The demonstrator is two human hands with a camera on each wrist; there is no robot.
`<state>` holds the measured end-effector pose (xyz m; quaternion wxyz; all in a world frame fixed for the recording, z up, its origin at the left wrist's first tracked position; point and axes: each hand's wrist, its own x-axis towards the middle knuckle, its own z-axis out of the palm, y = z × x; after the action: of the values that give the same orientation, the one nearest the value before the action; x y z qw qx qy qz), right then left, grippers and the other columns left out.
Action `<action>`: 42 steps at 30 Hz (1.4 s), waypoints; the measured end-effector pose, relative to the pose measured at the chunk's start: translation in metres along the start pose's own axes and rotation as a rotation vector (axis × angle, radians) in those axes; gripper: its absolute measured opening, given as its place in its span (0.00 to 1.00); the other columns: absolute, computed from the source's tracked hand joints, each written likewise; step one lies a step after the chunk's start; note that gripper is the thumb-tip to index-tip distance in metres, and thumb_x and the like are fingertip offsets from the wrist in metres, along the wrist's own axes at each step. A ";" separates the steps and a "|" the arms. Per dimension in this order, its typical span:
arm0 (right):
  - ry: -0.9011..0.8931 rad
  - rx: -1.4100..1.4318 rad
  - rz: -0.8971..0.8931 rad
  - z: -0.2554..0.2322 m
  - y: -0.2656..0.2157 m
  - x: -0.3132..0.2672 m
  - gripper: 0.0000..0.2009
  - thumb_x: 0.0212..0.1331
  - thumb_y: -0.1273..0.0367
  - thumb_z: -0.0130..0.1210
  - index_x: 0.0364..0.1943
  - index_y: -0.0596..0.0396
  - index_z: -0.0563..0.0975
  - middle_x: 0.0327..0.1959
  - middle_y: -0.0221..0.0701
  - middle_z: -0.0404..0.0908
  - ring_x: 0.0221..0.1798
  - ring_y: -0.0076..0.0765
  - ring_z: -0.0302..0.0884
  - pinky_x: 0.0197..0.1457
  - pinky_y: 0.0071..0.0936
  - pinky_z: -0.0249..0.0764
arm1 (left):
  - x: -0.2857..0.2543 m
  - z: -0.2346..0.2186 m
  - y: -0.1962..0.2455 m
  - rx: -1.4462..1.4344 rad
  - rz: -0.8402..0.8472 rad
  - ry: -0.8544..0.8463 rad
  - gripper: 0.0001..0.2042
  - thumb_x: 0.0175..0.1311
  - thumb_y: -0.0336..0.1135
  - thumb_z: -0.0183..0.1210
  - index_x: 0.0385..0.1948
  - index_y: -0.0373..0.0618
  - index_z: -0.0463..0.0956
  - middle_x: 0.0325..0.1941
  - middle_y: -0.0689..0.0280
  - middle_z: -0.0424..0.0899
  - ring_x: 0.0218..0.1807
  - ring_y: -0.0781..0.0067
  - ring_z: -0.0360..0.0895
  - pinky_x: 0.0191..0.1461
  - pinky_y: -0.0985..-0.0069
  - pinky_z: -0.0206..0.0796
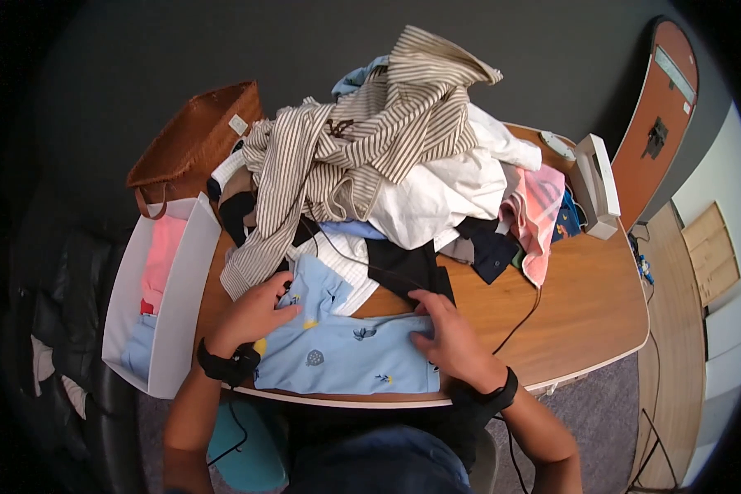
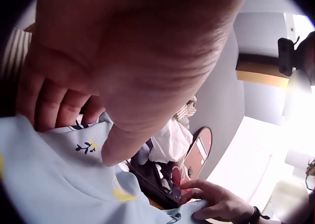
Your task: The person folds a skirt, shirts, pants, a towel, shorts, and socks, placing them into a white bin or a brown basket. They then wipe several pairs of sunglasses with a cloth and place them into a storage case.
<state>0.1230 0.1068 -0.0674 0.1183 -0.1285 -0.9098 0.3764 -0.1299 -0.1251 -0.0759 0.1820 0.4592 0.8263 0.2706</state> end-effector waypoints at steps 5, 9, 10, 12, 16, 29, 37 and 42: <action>0.025 0.020 0.087 -0.007 -0.011 -0.001 0.28 0.53 0.74 0.61 0.60 0.54 0.66 0.45 0.41 0.75 0.46 0.48 0.75 0.50 0.37 0.72 | -0.005 -0.013 0.021 -0.034 -0.115 -0.052 0.31 0.57 0.42 0.64 0.58 0.34 0.63 0.36 0.44 0.79 0.39 0.49 0.80 0.43 0.63 0.70; 0.045 0.121 0.188 -0.004 -0.001 -0.004 0.26 0.53 0.75 0.60 0.59 0.56 0.68 0.45 0.42 0.75 0.45 0.49 0.75 0.48 0.37 0.71 | -0.012 -0.005 0.004 0.001 -0.062 -0.037 0.36 0.52 0.45 0.68 0.60 0.35 0.62 0.36 0.50 0.79 0.38 0.54 0.79 0.42 0.66 0.70; 0.042 0.122 0.190 -0.005 -0.001 -0.003 0.26 0.53 0.75 0.60 0.59 0.56 0.68 0.45 0.42 0.75 0.45 0.49 0.75 0.48 0.37 0.71 | -0.014 -0.007 0.005 0.000 -0.065 -0.039 0.36 0.52 0.45 0.68 0.60 0.35 0.62 0.36 0.50 0.79 0.38 0.54 0.79 0.42 0.66 0.70; 0.100 -0.034 0.038 -0.009 -0.007 -0.002 0.25 0.52 0.75 0.60 0.57 0.57 0.69 0.44 0.42 0.75 0.45 0.50 0.74 0.48 0.37 0.72 | -0.022 -0.015 0.011 -0.058 -0.171 -0.111 0.39 0.48 0.47 0.70 0.60 0.36 0.63 0.37 0.54 0.79 0.38 0.57 0.78 0.42 0.68 0.70; 0.139 -0.269 -0.127 -0.013 -0.029 -0.005 0.25 0.50 0.75 0.60 0.56 0.57 0.70 0.44 0.41 0.74 0.46 0.51 0.74 0.48 0.38 0.73 | -0.043 -0.018 0.005 -0.027 -0.197 -0.031 0.34 0.46 0.47 0.72 0.54 0.38 0.70 0.35 0.60 0.77 0.33 0.66 0.75 0.37 0.71 0.68; -0.317 -0.059 -0.259 0.034 -0.065 -0.001 0.23 0.57 0.71 0.57 0.58 0.55 0.70 0.53 0.42 0.73 0.52 0.52 0.76 0.53 0.39 0.75 | -0.033 -0.017 -0.003 -0.112 -0.167 -0.033 0.26 0.53 0.51 0.68 0.42 0.36 0.74 0.38 0.56 0.80 0.39 0.64 0.77 0.42 0.70 0.70; -0.369 0.187 -0.233 0.075 -0.057 0.016 0.25 0.58 0.74 0.53 0.62 0.58 0.65 0.57 0.46 0.70 0.49 0.52 0.77 0.52 0.39 0.75 | 0.025 0.005 0.006 -0.152 -0.115 -0.012 0.18 0.56 0.39 0.67 0.41 0.35 0.74 0.37 0.58 0.79 0.36 0.69 0.76 0.40 0.69 0.70; -0.399 0.224 -0.142 0.077 -0.053 0.027 0.27 0.59 0.74 0.54 0.64 0.57 0.63 0.56 0.46 0.71 0.41 0.47 0.80 0.49 0.37 0.75 | 0.019 0.002 0.012 -0.217 0.094 0.132 0.13 0.53 0.30 0.64 0.39 0.37 0.76 0.36 0.59 0.77 0.38 0.66 0.75 0.40 0.69 0.67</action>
<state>0.0660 0.0294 -0.0793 -0.0241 0.0265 -0.8745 0.4838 -0.1307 -0.1031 -0.0713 0.1630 0.4562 0.7799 0.3963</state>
